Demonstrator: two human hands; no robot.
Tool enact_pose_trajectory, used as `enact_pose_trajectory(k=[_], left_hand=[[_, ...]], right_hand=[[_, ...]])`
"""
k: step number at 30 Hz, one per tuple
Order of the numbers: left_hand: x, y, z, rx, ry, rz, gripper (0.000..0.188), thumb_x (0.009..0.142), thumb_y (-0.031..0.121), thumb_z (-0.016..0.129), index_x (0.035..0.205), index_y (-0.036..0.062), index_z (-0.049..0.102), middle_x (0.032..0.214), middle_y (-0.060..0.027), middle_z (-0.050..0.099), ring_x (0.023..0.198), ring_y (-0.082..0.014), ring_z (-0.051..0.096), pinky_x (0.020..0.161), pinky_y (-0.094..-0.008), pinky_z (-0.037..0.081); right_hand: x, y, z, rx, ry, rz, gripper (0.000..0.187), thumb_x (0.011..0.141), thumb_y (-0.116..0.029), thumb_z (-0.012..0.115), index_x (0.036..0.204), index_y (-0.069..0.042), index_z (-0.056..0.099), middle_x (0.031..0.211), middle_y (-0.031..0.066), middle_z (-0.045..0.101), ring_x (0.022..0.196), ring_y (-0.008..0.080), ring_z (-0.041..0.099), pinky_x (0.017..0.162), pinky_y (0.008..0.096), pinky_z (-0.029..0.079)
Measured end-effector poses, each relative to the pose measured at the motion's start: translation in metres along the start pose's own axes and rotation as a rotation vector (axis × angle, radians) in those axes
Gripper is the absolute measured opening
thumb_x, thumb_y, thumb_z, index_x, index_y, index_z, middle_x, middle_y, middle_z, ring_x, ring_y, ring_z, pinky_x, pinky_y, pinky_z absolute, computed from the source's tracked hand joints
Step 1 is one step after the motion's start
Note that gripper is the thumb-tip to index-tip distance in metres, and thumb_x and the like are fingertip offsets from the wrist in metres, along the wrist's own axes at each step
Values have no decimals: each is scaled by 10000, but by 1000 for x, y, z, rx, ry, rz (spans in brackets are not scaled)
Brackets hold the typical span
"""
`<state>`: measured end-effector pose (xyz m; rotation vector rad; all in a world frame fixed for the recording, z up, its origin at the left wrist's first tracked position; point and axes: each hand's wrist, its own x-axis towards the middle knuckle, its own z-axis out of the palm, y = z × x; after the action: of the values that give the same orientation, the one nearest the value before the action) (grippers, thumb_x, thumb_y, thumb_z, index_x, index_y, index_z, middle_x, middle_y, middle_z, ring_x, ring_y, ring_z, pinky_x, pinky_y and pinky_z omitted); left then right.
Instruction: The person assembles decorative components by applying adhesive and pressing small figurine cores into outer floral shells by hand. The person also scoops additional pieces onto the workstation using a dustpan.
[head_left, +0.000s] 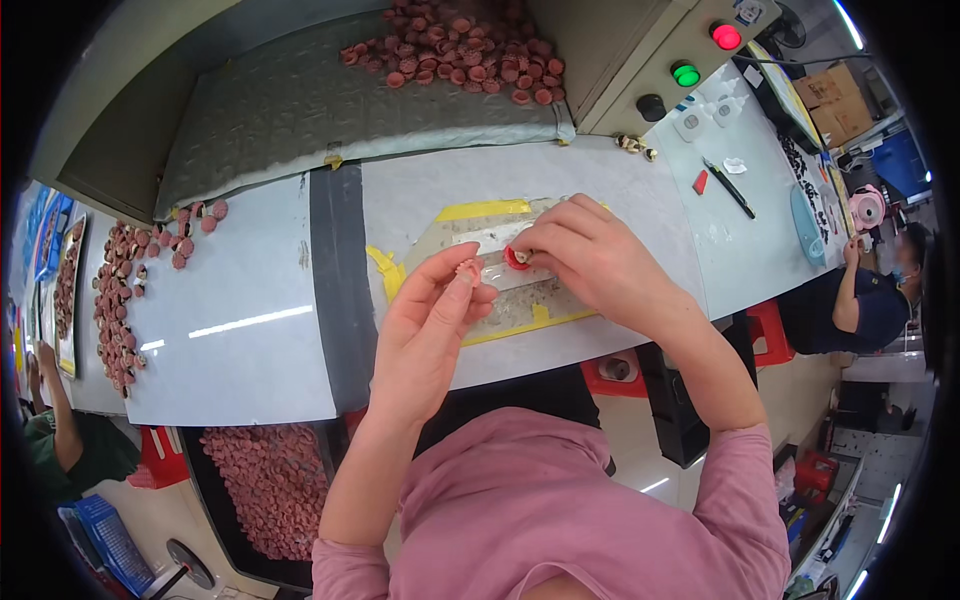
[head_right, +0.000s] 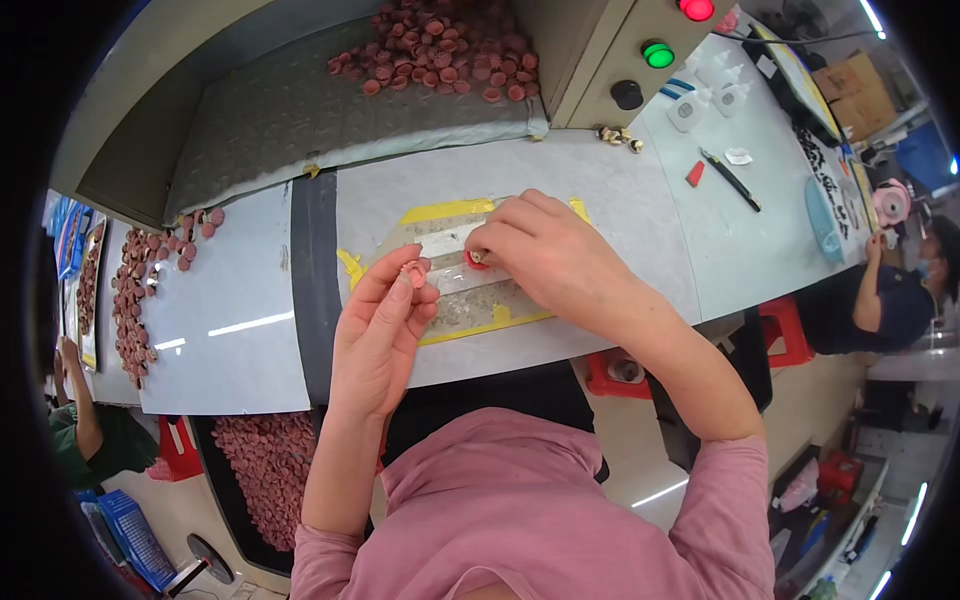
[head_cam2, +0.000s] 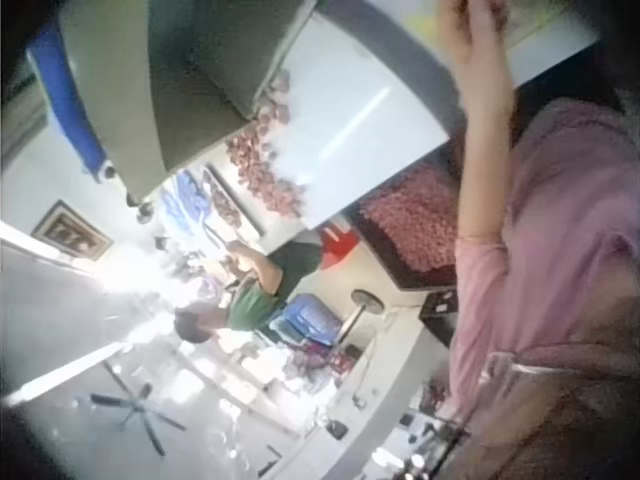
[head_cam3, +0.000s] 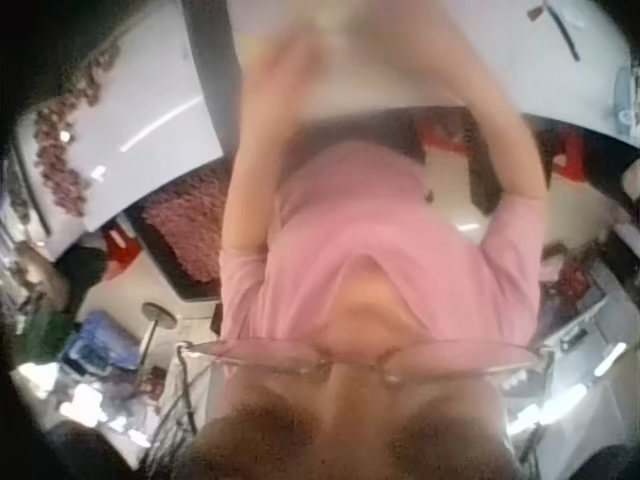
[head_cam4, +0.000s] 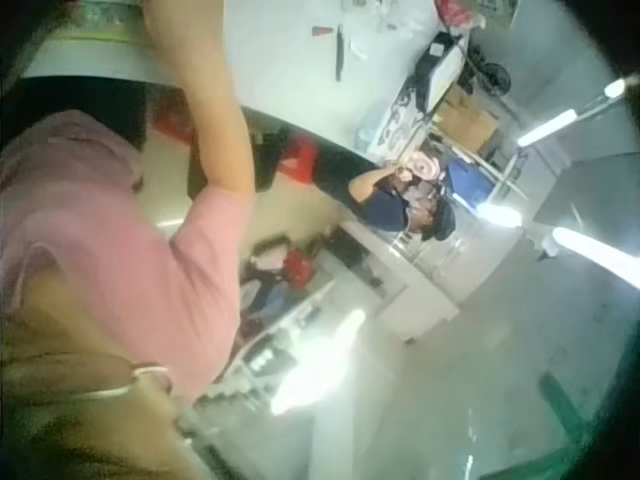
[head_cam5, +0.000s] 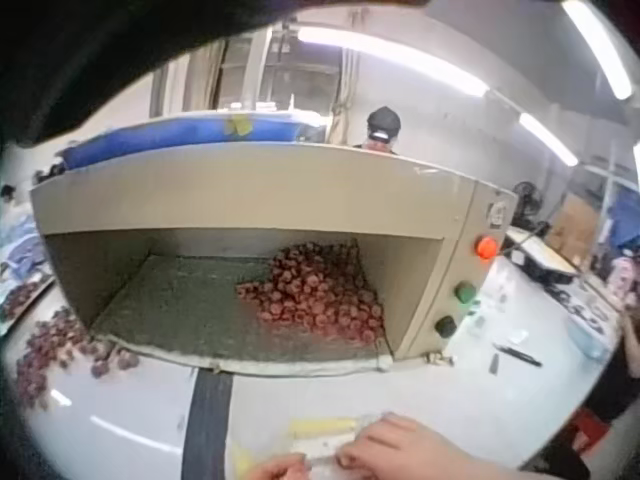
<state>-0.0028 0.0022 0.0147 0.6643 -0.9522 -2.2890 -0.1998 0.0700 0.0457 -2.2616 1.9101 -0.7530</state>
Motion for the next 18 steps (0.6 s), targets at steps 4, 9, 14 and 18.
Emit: enact_pose_trajectory(k=[4,9,14,18], left_hand=[[0,-4,-12,-109,-76,23,293,945,118,511,1227,38,503,1083,-45,567,919,-90,548,826,-237,454],[0,-2,-16,-167,-55,-18,292,961,156,492,1235,56,484,1091,-26,549,933,-95,531,849,-245,423],[-1,-4,-26,-280,-181,8,282,960,165,495,1222,61,485,1083,-26,548,949,-102,535,856,-248,424],[-4,0,-20,-274,-106,-21,290,960,167,495,1231,64,476,1069,-21,551,968,-104,535,853,-242,425]], right_hand=[[4,-2,4,-125,-61,-73,156,726,-80,577,881,-73,583,857,65,552,847,241,545,754,342,454],[6,-13,8,-217,-66,-42,167,717,-87,579,881,-54,582,855,75,549,849,249,542,758,342,451],[3,-14,13,-179,-25,7,154,728,-66,594,882,-52,587,849,84,549,841,260,535,753,351,451],[-4,-13,17,-15,21,128,134,777,-55,618,909,-46,597,856,95,558,845,272,531,754,358,451]])
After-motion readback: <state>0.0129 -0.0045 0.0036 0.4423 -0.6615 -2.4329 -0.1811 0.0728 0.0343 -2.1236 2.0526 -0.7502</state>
